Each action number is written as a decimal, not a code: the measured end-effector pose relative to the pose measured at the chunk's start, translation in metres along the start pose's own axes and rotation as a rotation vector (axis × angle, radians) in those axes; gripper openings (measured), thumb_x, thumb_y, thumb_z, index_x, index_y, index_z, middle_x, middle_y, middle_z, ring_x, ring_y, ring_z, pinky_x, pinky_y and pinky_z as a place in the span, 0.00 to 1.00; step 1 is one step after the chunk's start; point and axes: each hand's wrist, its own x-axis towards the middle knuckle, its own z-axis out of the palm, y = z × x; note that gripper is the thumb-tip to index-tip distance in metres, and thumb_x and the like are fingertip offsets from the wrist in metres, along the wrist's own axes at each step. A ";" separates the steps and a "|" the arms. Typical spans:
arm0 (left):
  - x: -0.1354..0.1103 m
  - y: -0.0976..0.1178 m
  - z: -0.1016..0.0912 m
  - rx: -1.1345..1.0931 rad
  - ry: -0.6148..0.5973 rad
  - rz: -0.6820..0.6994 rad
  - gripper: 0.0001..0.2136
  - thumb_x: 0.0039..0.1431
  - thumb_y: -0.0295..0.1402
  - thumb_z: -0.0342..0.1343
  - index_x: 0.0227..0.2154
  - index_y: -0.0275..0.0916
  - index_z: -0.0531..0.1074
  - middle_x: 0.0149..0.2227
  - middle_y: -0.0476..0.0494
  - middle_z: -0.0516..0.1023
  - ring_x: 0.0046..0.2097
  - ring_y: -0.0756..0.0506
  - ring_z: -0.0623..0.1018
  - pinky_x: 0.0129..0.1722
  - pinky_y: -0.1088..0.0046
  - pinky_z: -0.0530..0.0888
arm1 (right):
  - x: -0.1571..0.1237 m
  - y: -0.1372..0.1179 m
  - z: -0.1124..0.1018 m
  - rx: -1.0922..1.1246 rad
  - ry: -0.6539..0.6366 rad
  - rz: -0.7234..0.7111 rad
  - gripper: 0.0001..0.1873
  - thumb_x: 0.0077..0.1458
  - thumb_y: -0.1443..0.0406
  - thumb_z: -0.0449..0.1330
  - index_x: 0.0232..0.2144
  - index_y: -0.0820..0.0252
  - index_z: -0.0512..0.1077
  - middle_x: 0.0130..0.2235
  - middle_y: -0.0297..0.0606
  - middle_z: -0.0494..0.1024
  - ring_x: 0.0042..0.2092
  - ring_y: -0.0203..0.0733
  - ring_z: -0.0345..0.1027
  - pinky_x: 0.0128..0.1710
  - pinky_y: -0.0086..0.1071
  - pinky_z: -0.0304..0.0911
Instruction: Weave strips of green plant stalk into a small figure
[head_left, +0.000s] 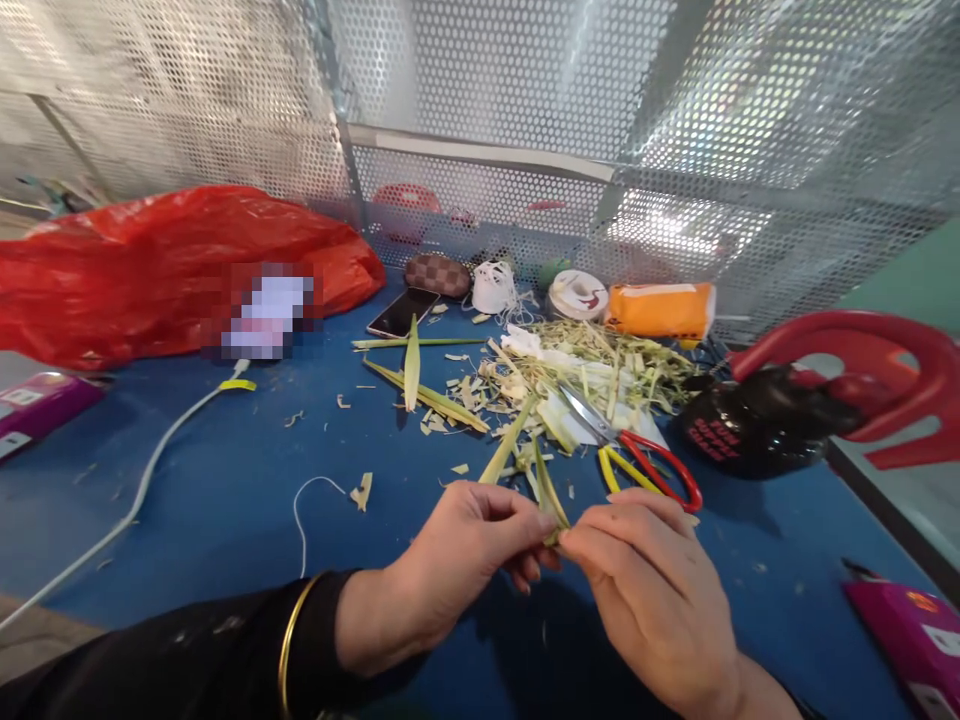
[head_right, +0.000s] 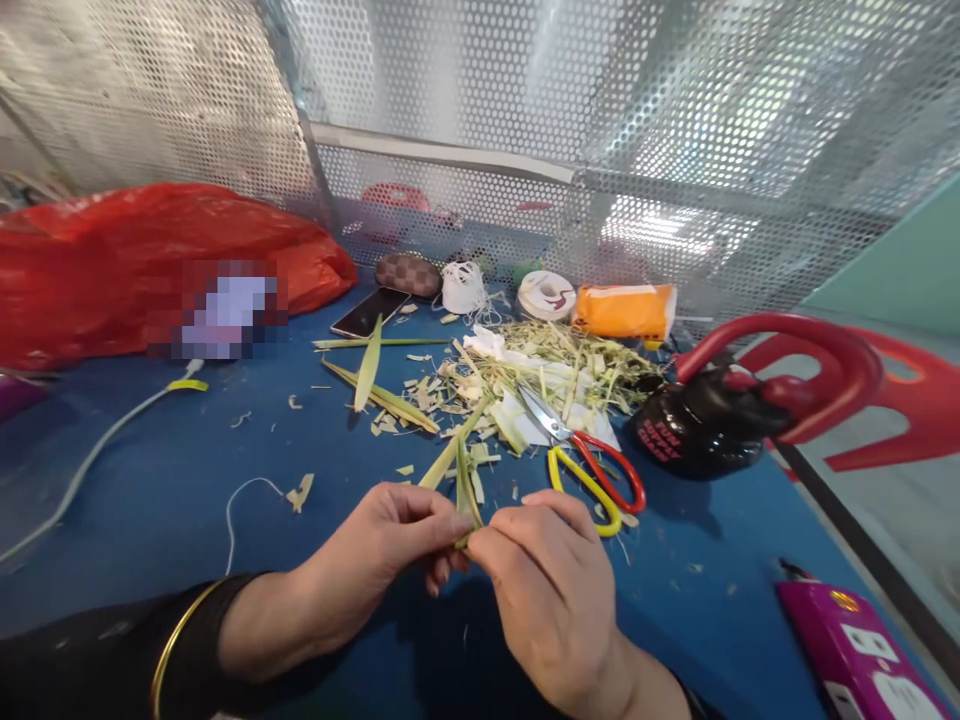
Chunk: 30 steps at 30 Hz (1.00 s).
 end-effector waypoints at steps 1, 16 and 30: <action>0.000 0.000 0.000 0.028 0.010 0.015 0.14 0.49 0.40 0.62 0.19 0.33 0.72 0.21 0.48 0.73 0.22 0.54 0.69 0.24 0.79 0.68 | 0.001 0.000 0.001 0.012 0.001 0.021 0.10 0.56 0.77 0.57 0.30 0.60 0.73 0.27 0.34 0.77 0.28 0.34 0.70 0.40 0.35 0.65; -0.002 0.002 -0.003 0.442 -0.028 0.196 0.07 0.52 0.30 0.57 0.24 0.33 0.78 0.25 0.44 0.78 0.27 0.50 0.74 0.28 0.78 0.71 | -0.001 0.003 -0.005 0.283 -0.249 0.440 0.08 0.57 0.72 0.58 0.27 0.57 0.71 0.31 0.34 0.69 0.33 0.37 0.64 0.32 0.31 0.61; -0.001 0.003 -0.005 0.413 -0.022 0.258 0.07 0.52 0.30 0.58 0.28 0.33 0.80 0.25 0.42 0.80 0.25 0.50 0.75 0.27 0.77 0.73 | 0.003 0.005 -0.001 0.642 -0.261 0.842 0.04 0.53 0.68 0.62 0.27 0.57 0.73 0.32 0.32 0.75 0.35 0.37 0.70 0.37 0.29 0.65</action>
